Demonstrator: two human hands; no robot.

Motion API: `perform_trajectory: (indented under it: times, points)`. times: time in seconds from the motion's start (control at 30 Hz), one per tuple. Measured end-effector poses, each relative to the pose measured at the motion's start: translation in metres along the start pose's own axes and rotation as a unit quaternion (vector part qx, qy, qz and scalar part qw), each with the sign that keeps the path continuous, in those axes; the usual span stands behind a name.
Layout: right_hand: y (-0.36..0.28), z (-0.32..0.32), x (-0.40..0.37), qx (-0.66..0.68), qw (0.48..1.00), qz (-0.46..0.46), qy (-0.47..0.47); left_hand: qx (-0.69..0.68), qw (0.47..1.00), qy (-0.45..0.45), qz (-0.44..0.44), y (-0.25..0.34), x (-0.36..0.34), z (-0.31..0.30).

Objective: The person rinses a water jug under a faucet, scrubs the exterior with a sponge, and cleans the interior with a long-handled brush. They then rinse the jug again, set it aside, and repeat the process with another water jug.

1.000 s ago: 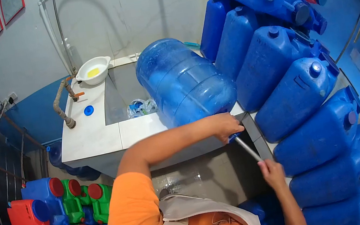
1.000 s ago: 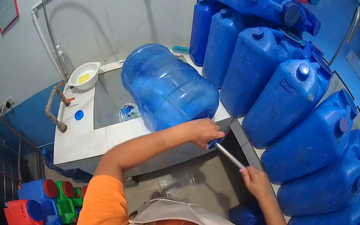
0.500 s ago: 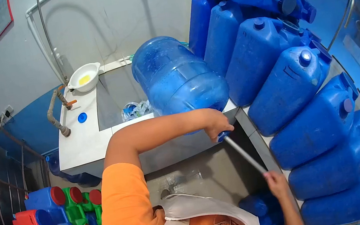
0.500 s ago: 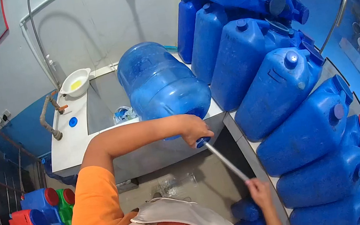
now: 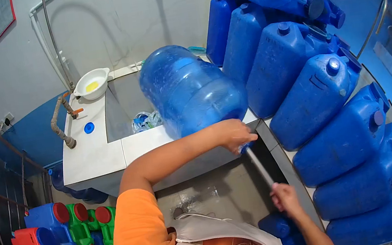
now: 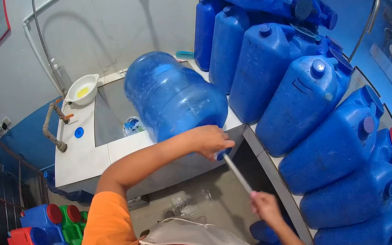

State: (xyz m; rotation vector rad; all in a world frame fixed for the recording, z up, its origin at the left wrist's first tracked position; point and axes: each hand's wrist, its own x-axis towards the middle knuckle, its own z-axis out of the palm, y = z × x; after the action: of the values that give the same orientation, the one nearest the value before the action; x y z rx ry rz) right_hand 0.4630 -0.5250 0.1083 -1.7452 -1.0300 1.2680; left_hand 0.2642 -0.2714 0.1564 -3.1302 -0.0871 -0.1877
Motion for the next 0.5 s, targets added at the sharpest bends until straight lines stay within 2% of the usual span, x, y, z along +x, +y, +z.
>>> perform_trajectory:
  times: [0.03, 0.07, 0.13, 0.17, 0.2, 0.23, 0.3, 0.33, 0.37, 0.4, 0.43, 0.5]
  points:
    - [-0.014, 0.019, -0.008, 0.115, 0.983, 0.132, -0.061, -0.015, 0.994, -0.105, -0.021, 0.002, 0.003, 0.0]
    - [-0.019, 0.028, -0.008, 0.144, 0.975, 0.139, -0.092, -0.025, 0.984, -0.174, -0.021, 0.006, 0.004, 0.002]
    - [-0.027, 0.026, 0.001, 0.174, 0.966, 0.148, -0.124, -0.032, 0.986, -0.163, 0.01, 0.001, 0.004, 0.003]
    - [-0.029, 0.015, 0.011, -0.151, 0.985, -0.085, -0.002, -0.043, 0.986, -0.155, 0.04, 0.0, 0.001, 0.007]
    - [-0.035, 0.01, 0.019, -0.449, 0.83, -0.307, 0.121, -0.047, 0.986, -0.152, 0.044, -0.001, 0.001, 0.01]
    - [-0.054, 0.014, 0.014, -0.533, 0.781, -0.287, 0.155, -0.047, 0.987, -0.151, 0.041, 0.0, 0.004, 0.005]
    - [-0.058, 0.022, 0.023, -0.516, 0.779, -0.303, 0.187, -0.061, 0.978, -0.197, 0.03, 0.002, 0.013, -0.004]
    - [-0.031, 0.023, 0.041, -0.37, 0.891, -0.244, 0.101, -0.064, 0.974, -0.213, 0.036, 0.005, 0.015, -0.005]
    - [-0.033, 0.035, 0.046, -0.208, 0.963, -0.174, 0.009, -0.064, 0.975, -0.212, 0.034, 0.009, 0.016, -0.007]
    - [-0.037, 0.043, 0.039, 0.028, 0.994, 0.053, -0.094, -0.058, 0.972, -0.226, 0.03, 0.011, 0.016, -0.011]
    - [-0.05, 0.055, 0.031, 0.171, 0.968, 0.113, -0.146, -0.054, 0.969, -0.241, 0.027, 0.014, 0.016, -0.011]
    - [-0.036, 0.058, 0.04, 0.082, 0.987, 0.065, -0.12, -0.065, 0.967, -0.245, 0.023, 0.013, 0.014, -0.015]
